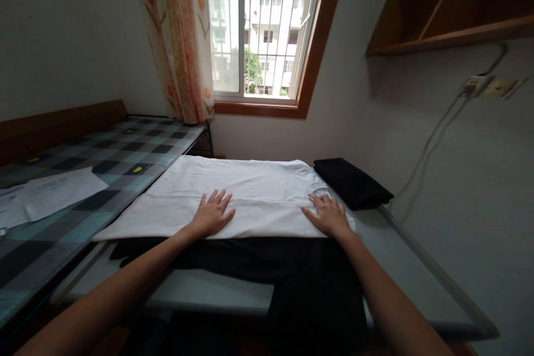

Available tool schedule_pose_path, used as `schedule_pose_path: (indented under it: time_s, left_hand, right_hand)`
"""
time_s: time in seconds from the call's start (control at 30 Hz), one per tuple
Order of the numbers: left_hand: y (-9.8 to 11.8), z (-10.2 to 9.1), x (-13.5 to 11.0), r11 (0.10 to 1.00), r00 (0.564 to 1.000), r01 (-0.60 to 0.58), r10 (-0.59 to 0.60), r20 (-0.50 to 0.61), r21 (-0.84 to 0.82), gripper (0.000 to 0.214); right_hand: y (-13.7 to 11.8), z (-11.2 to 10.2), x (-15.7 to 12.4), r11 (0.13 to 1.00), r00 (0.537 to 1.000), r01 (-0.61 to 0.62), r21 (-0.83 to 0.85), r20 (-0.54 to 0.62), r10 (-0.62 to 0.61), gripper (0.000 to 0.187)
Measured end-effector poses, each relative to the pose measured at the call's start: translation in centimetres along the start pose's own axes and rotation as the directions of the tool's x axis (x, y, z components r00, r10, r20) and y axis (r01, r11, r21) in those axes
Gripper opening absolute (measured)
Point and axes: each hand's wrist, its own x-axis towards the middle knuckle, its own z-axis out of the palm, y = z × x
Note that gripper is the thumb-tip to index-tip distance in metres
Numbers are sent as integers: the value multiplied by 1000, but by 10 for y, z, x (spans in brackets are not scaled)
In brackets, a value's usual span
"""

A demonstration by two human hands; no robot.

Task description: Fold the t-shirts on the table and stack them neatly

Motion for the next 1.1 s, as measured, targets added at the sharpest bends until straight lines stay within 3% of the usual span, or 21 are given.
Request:
schedule_pose_path:
  time_s: [0.27, 0.43, 0.67, 0.87, 0.97, 1.1]
  left_hand:
    - [5, -17, 41, 988, 991, -128, 125, -36, -84, 51]
    - [7, 1, 62, 991, 994, -106, 103, -32, -88, 57]
    - [5, 15, 56, 995, 994, -85, 81, -79, -55, 57]
    - [7, 12, 55, 995, 994, -78, 73, -87, -61, 54]
    - [7, 12, 56, 996, 993, -75, 69, -91, -58, 53]
    - [7, 13, 56, 995, 993, -85, 80, -89, -60, 54]
  right_hand:
    - [0, 4, 2, 1000, 1000, -23, 15, -16, 23, 55]
    - [0, 5, 2, 999, 999, -32, 36, -21, 33, 54]
    - [6, 11, 8, 993, 995, -60, 101, -77, 68, 53]
    - [30, 14, 46, 952, 977, -85, 294, -162, 137, 47]
    - [38, 12, 76, 942, 983, -42, 334, -154, 99, 45]
    - [36, 14, 112, 951, 990, -73, 302, -93, 105, 48]
